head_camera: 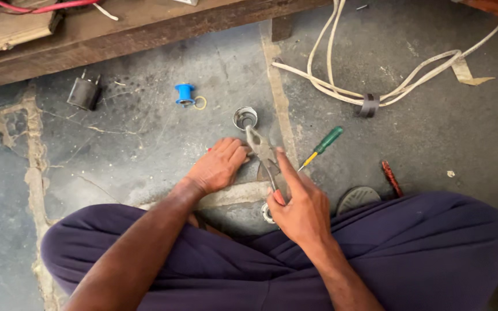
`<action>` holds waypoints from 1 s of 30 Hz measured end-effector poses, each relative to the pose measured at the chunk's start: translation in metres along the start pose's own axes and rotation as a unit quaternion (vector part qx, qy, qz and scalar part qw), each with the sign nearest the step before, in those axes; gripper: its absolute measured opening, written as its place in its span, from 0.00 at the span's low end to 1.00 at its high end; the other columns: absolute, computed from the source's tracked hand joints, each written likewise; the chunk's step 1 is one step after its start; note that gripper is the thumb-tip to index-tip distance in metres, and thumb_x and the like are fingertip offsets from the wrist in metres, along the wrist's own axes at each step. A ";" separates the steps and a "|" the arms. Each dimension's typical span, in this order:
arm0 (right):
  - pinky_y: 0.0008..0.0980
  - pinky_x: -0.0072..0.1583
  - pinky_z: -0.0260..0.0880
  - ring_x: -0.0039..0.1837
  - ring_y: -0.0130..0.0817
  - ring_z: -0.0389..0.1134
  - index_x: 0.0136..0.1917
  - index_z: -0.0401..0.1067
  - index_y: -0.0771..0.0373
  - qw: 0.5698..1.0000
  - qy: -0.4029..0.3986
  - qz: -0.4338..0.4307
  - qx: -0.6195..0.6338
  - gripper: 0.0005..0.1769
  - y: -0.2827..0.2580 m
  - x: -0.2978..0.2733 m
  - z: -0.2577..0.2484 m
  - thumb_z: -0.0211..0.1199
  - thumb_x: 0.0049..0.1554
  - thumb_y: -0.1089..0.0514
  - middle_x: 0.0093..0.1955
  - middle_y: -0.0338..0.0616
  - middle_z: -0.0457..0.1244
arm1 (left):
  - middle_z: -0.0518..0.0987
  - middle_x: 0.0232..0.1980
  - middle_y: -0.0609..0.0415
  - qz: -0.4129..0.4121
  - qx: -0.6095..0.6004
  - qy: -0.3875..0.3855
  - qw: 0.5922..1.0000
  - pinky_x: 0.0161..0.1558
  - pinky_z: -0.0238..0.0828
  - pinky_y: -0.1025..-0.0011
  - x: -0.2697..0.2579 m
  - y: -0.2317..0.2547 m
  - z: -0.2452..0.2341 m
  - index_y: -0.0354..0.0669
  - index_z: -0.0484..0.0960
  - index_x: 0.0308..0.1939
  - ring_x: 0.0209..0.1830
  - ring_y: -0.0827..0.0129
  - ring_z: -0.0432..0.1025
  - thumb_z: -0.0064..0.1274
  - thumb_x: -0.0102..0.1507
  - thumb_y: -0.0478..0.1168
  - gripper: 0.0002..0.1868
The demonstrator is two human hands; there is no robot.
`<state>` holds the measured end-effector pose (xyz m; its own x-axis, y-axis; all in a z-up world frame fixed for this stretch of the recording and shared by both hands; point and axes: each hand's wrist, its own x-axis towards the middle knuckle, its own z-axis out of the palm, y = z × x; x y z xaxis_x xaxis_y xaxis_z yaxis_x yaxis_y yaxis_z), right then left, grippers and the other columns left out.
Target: The person sits on the floor and uses a screwdriver and pliers to disassemble and adjust a small cylindrical electrical component. They remove parts, manipulate internal wires, and reassemble the component.
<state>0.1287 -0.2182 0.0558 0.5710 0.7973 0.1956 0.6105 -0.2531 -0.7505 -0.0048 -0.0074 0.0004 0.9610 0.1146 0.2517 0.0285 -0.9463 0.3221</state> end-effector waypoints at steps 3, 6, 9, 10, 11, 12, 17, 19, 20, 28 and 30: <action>0.38 0.44 0.70 0.39 0.43 0.69 0.74 0.68 0.58 1.000 -0.012 0.008 -0.004 0.42 -0.009 0.006 -0.008 0.73 0.46 0.60 0.43 0.49 0.68 | 0.73 0.46 0.47 -0.001 0.000 0.005 1.000 0.55 0.66 0.59 -0.001 0.001 0.002 0.38 0.75 0.50 0.51 0.52 0.69 0.48 0.61 0.37 0.14; 0.30 0.41 0.68 0.37 0.26 0.61 0.75 0.68 0.58 0.989 0.051 0.062 0.122 0.39 -0.045 0.015 -0.049 0.72 0.51 0.57 0.42 0.41 0.67 | 0.73 0.48 0.47 -0.003 -0.014 0.013 1.000 0.55 0.66 0.58 0.002 -0.002 0.003 0.38 0.75 0.51 0.51 0.52 0.69 0.47 0.66 0.39 0.12; 0.36 0.39 0.60 0.30 0.34 0.56 0.62 0.66 0.66 0.950 0.272 0.145 0.059 0.29 -0.074 0.018 -0.096 0.73 0.55 0.52 0.32 0.44 0.57 | 0.74 0.49 0.46 -0.018 -0.018 -0.020 0.999 0.56 0.66 0.58 -0.002 -0.005 0.008 0.39 0.75 0.51 0.52 0.52 0.69 0.46 0.68 0.40 0.11; 0.38 0.39 0.59 0.31 0.37 0.56 0.60 0.65 0.67 0.951 0.263 0.148 0.069 0.28 -0.080 0.018 -0.093 0.72 0.55 0.52 0.34 0.45 0.57 | 0.74 0.49 0.46 -0.037 -0.020 -0.035 0.999 0.56 0.66 0.58 -0.010 0.000 0.009 0.39 0.75 0.50 0.52 0.52 0.69 0.46 0.68 0.41 0.11; 0.40 0.39 0.59 0.32 0.41 0.57 0.58 0.64 0.68 0.949 0.269 0.149 0.075 0.26 -0.080 0.017 -0.092 0.71 0.55 0.52 0.35 0.47 0.57 | 0.74 0.49 0.46 -0.041 -0.019 -0.046 0.998 0.57 0.66 0.58 -0.009 -0.001 0.011 0.39 0.75 0.49 0.53 0.51 0.68 0.46 0.68 0.41 0.11; 0.43 0.40 0.61 0.33 0.45 0.59 0.62 0.66 0.66 0.975 0.179 0.125 0.043 0.28 -0.078 0.017 -0.077 0.71 0.52 0.54 0.35 0.49 0.59 | 0.74 0.48 0.46 -0.045 -0.019 -0.057 0.997 0.57 0.66 0.58 -0.009 0.001 0.012 0.39 0.75 0.48 0.53 0.51 0.68 0.45 0.69 0.42 0.11; 0.47 0.41 0.67 0.36 0.51 0.68 0.72 0.68 0.50 0.986 -0.137 0.087 -0.033 0.42 -0.033 0.007 -0.007 0.71 0.43 0.60 0.39 0.52 0.68 | 0.74 0.52 0.44 0.025 0.014 0.034 0.999 0.55 0.66 0.58 -0.002 -0.006 0.005 0.36 0.74 0.52 0.53 0.50 0.67 0.44 0.61 0.40 0.17; 0.42 0.41 0.69 0.36 0.45 0.69 0.71 0.69 0.55 0.998 -0.034 0.047 -0.007 0.40 -0.017 -0.002 -0.004 0.71 0.44 0.61 0.41 0.52 0.69 | 0.73 0.49 0.45 0.015 0.002 0.017 1.000 0.54 0.66 0.57 -0.003 -0.008 0.008 0.38 0.74 0.50 0.52 0.50 0.68 0.44 0.63 0.40 0.14; 0.39 0.41 0.70 0.37 0.42 0.69 0.70 0.70 0.57 1.000 0.012 0.021 0.007 0.39 -0.011 -0.003 -0.008 0.71 0.44 0.62 0.42 0.52 0.69 | 0.73 0.48 0.45 0.004 -0.005 0.007 1.000 0.54 0.66 0.57 -0.002 -0.008 0.010 0.38 0.75 0.50 0.51 0.50 0.68 0.45 0.65 0.40 0.13; 0.26 0.47 0.67 0.44 0.22 0.62 0.72 0.66 0.70 0.980 0.111 0.080 0.141 0.37 -0.009 0.020 -0.022 0.71 0.50 0.64 0.43 0.39 0.64 | 0.73 0.45 0.43 -0.058 -0.092 0.006 0.994 0.51 0.67 0.55 0.009 -0.009 -0.004 0.38 0.73 0.46 0.49 0.47 0.69 0.48 0.65 0.37 0.07; 0.23 0.44 0.66 0.39 0.21 0.59 0.72 0.67 0.69 0.977 0.091 0.121 0.153 0.37 0.000 0.003 -0.024 0.72 0.51 0.64 0.39 0.36 0.62 | 0.73 0.46 0.42 -0.084 -0.079 0.010 0.993 0.48 0.67 0.55 -0.005 0.002 0.006 0.38 0.73 0.47 0.49 0.46 0.68 0.48 0.63 0.35 0.09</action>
<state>0.1430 -0.2291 0.0714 0.7836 0.6164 0.0775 0.2694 -0.2247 -0.9365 -0.0084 -0.0120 -0.0056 0.9407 0.2746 0.1991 0.1434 -0.8540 0.5000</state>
